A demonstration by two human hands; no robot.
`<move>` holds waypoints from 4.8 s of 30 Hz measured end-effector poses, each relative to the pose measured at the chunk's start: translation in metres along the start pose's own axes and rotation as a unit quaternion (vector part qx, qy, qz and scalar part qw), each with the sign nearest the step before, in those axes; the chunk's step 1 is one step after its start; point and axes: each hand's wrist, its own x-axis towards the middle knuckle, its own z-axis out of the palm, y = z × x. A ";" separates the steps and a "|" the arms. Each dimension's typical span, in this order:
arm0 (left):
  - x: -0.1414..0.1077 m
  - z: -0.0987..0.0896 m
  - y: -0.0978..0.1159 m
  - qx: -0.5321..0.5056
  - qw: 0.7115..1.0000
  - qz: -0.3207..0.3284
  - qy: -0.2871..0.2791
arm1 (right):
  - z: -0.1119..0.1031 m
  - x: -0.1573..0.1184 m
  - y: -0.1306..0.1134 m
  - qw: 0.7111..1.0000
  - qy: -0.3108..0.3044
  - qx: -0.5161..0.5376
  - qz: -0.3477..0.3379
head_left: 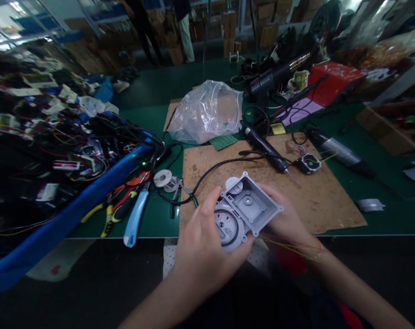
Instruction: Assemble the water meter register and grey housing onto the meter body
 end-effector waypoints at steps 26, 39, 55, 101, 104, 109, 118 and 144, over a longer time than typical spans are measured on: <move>-0.004 -0.002 -0.005 0.116 0.988 0.100 0.030 | -0.005 0.002 0.000 0.992 0.004 -0.096 -0.081; 0.005 -0.013 -0.059 -0.460 0.874 -0.100 0.118 | 0.000 -0.006 -0.006 0.990 0.050 -0.113 -0.074; 0.016 -0.017 -0.064 -0.581 0.770 -0.187 0.185 | 0.000 -0.004 -0.006 0.984 0.049 -0.138 -0.102; 0.022 -0.008 0.019 0.216 0.975 0.042 -0.023 | -0.003 0.002 0.014 0.990 0.017 -0.138 -0.040; 0.027 -0.011 0.024 0.227 0.972 0.039 -0.046 | -0.003 0.002 0.009 0.989 0.021 -0.146 -0.035; 0.034 -0.007 0.028 0.259 0.963 0.031 -0.068 | -0.003 0.005 0.005 0.990 -0.002 -0.139 -0.036; 0.028 0.001 0.023 0.281 0.957 0.058 -0.042 | -0.005 0.002 0.010 0.986 0.008 -0.157 -0.061; 0.033 -0.001 0.025 0.398 0.909 0.040 -0.117 | -0.012 -0.008 -0.017 0.939 -0.026 0.294 0.177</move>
